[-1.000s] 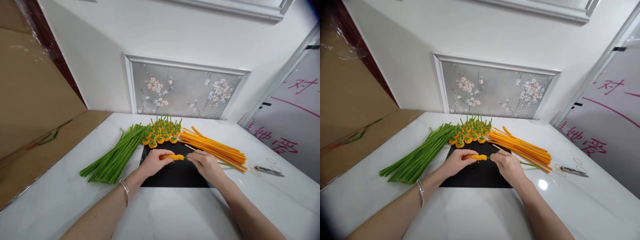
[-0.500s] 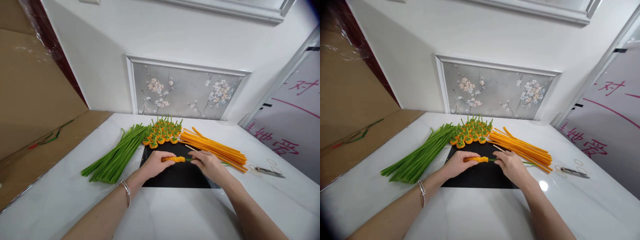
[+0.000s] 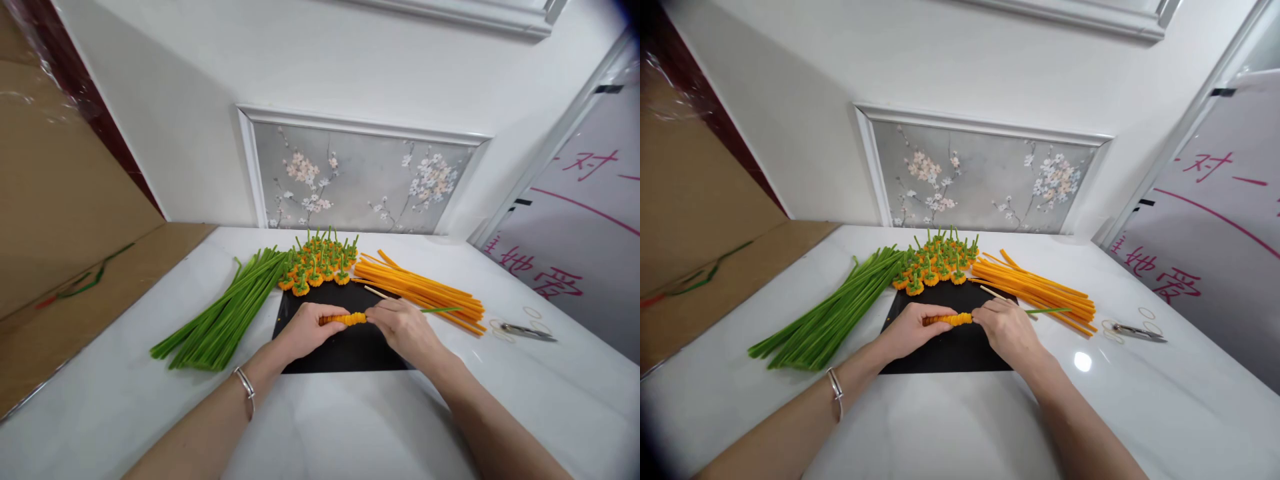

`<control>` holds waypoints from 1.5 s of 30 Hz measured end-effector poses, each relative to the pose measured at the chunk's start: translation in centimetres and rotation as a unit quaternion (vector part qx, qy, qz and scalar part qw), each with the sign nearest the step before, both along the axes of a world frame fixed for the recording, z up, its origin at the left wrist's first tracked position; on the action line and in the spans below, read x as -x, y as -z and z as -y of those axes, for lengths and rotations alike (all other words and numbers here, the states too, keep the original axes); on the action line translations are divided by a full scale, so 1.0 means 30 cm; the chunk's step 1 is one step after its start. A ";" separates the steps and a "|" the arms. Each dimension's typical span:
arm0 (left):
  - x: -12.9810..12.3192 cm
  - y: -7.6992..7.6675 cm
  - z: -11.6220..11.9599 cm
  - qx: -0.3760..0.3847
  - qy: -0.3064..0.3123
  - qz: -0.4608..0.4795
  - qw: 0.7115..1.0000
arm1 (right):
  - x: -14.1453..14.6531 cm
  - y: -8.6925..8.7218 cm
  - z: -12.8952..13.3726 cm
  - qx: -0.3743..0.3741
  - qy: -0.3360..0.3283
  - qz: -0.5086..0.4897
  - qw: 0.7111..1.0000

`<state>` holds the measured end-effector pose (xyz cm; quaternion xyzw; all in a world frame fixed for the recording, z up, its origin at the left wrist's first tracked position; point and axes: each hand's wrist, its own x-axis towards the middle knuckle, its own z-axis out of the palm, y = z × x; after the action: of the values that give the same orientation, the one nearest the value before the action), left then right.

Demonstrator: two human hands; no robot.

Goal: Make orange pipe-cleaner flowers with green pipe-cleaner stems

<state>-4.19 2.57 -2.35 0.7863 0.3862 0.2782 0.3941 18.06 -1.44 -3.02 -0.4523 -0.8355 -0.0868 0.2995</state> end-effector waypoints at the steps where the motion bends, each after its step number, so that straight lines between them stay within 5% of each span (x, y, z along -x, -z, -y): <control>1: 0.001 0.001 -0.003 0.001 -0.001 0.008 1.000 | 0.000 0.002 -0.002 -0.001 -0.007 -0.010 1.000; 11: 0.015 -0.012 -0.041 0.109 -0.050 0.179 0.977 | -0.059 -0.003 -0.017 0.019 0.024 -0.132 0.991; 33: 0.004 -0.007 -0.030 0.081 -0.065 0.139 0.985 | -0.027 -0.011 0.006 0.043 0.058 -0.124 0.990; 45: 0.019 -0.066 0.010 -0.114 0.006 -0.067 0.991 | -0.023 -0.028 0.019 -0.001 0.069 -0.018 0.997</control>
<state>-4.78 2.27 -0.37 0.8454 0.3723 0.2649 0.2766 18.77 -2.01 -2.17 -0.5101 -0.7966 -0.1005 0.3083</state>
